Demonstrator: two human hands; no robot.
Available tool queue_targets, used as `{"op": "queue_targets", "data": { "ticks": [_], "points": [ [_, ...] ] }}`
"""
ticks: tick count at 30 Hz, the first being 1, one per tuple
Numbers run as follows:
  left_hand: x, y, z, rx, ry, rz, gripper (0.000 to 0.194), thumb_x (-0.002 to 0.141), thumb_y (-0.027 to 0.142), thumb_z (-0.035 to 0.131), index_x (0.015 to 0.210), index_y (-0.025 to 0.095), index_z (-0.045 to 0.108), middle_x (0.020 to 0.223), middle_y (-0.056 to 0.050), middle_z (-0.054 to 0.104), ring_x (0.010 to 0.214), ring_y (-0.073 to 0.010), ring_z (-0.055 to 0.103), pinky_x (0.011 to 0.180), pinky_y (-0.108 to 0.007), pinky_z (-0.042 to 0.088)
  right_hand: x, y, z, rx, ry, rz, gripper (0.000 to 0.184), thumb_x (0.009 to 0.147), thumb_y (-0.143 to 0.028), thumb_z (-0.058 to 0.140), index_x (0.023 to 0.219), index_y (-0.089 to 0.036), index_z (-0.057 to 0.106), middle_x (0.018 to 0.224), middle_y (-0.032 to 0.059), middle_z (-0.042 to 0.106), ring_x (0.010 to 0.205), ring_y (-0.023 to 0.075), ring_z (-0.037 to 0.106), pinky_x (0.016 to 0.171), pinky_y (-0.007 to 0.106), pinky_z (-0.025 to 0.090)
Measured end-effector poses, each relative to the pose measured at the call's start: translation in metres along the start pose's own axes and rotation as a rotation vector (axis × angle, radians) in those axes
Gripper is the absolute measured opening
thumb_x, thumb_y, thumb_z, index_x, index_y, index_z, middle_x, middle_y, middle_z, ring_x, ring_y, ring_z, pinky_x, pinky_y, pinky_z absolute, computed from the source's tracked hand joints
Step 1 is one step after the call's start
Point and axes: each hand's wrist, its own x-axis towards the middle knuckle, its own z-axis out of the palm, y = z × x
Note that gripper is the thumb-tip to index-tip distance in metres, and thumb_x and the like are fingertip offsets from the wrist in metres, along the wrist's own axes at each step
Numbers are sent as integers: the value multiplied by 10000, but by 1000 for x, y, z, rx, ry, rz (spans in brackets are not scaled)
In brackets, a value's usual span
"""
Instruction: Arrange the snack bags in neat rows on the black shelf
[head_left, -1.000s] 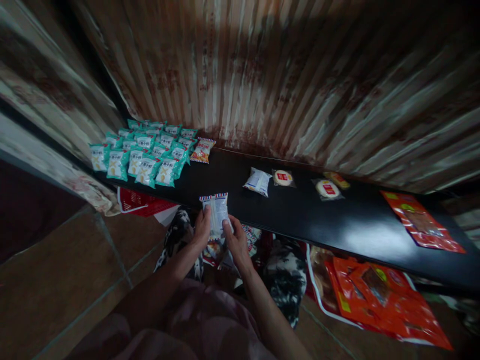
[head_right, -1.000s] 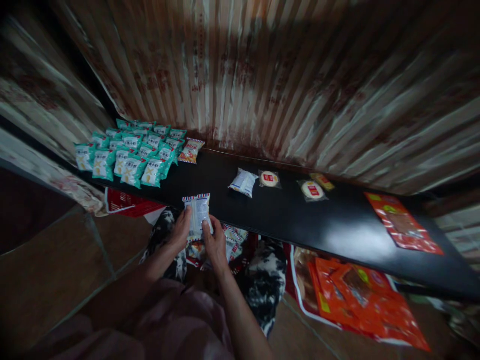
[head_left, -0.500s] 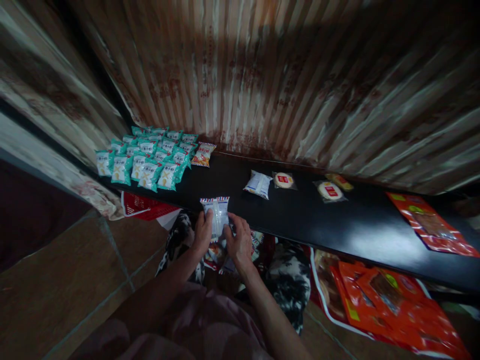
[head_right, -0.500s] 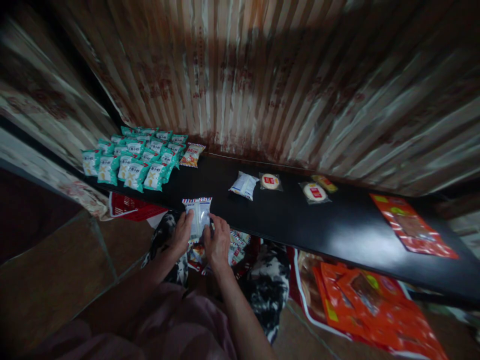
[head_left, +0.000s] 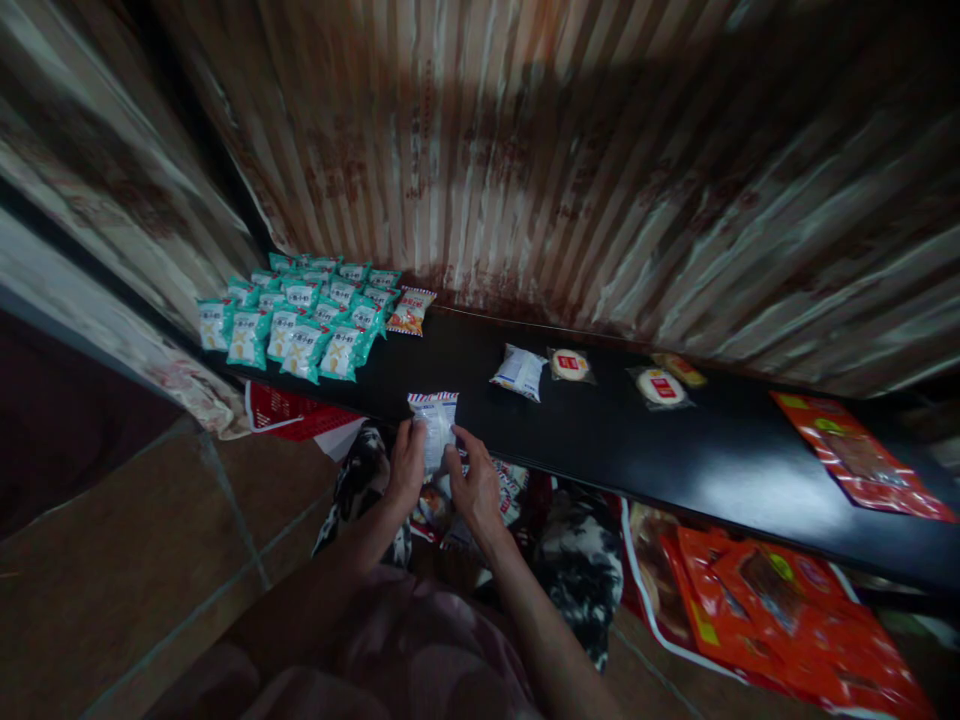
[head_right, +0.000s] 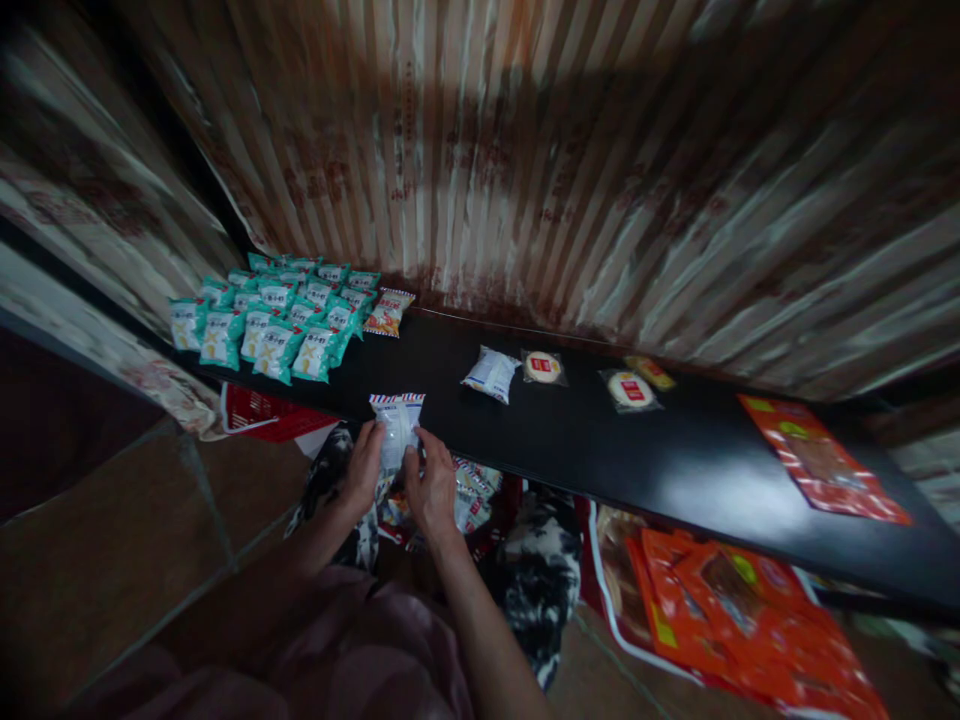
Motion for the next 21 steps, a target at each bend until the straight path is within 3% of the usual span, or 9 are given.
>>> {"op": "queue_targets", "data": {
  "ticks": [4, 12, 17, 21],
  "points": [
    [-3, 6, -2, 29, -11, 25, 317, 880, 394, 407, 1052, 185, 573, 1009, -68, 651, 901, -192, 600, 788, -278, 462, -2, -2, 3, 58, -15, 107, 501, 864, -445, 463, 1238, -127, 558, 1166, 156, 633, 1079, 269, 584, 932, 420, 443],
    [-8, 8, -6, 21, -14, 40, 301, 877, 324, 384, 1050, 180, 584, 1084, -83, 629, 1037, -197, 562, 923, -300, 409, -4, -14, 0, 216, -116, 255, 556, 839, -524, 506, 1280, -187, 520, 1126, 103, 662, 933, 245, 644, 836, 376, 484],
    [-12, 10, -7, 48, 10, 88, 270, 873, 297, 406, 990, 204, 630, 1094, -69, 628, 1068, -193, 545, 971, -309, 382, -4, -16, 1, 331, -89, 241, 496, 822, -507, 537, 1206, -196, 583, 1130, 82, 656, 1025, 234, 594, 898, 349, 448],
    [-17, 11, -8, 79, -4, 148, 275, 865, 277, 396, 971, 204, 638, 1081, -71, 622, 1059, -199, 541, 980, -334, 381, -3, -16, 2, 265, -19, 191, 459, 795, -517, 559, 1098, -184, 650, 1104, 88, 647, 1044, 245, 548, 929, 373, 412]
  ]
}}
